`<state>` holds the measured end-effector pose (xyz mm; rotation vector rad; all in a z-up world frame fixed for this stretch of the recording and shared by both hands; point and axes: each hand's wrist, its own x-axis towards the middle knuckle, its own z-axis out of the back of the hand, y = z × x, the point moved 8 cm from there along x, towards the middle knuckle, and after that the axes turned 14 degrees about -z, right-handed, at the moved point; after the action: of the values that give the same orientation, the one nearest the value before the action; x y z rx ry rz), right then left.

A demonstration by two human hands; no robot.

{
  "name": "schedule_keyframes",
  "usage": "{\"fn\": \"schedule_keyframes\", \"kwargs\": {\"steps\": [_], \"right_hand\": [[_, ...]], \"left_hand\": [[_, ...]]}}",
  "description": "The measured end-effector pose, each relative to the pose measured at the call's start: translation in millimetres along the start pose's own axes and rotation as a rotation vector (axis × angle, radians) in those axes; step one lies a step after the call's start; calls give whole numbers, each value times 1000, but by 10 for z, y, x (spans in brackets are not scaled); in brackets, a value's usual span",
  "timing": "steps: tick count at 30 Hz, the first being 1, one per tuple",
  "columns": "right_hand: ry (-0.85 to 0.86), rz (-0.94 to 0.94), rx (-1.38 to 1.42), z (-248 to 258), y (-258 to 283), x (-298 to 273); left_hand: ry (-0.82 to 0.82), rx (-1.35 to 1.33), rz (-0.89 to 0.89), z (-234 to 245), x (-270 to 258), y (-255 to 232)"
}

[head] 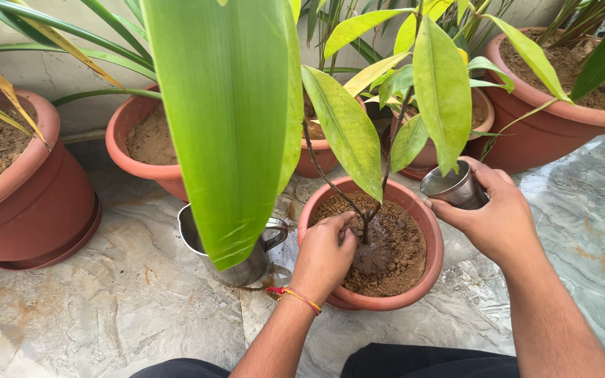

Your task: The person waters several potted plants on a tiled balcony using a metal cup to pour water from a larger metal pitcher. They water the soil around the base of each plant and occasionally use their hands to spread the water into the soil.

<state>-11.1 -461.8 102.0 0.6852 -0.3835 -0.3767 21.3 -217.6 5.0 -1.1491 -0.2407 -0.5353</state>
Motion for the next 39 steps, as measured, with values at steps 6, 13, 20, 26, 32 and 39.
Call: {"fn": "schedule_keyframes", "kwargs": {"steps": [6, 13, 20, 26, 32, 39], "right_hand": [[212, -178, 534, -87, -104, -2], [207, -173, 514, -71, -108, -12], [160, -65, 294, -124, -22, 1], [130, 24, 63, -272, 148, -62], [192, -18, 70, -500, 248, -137], [471, -337, -141, -430, 84, -404]], "left_hand": [[4, 21, 2, 21, 0, -6], [0, 21, -4, 46, 4, -28], [-71, 262, -277, 119, 13, -128], [-69, 244, -157, 202, 42, -34], [-65, 226, -143, 221, 56, -45], [350, 111, 31, -7, -60, -170]]}}
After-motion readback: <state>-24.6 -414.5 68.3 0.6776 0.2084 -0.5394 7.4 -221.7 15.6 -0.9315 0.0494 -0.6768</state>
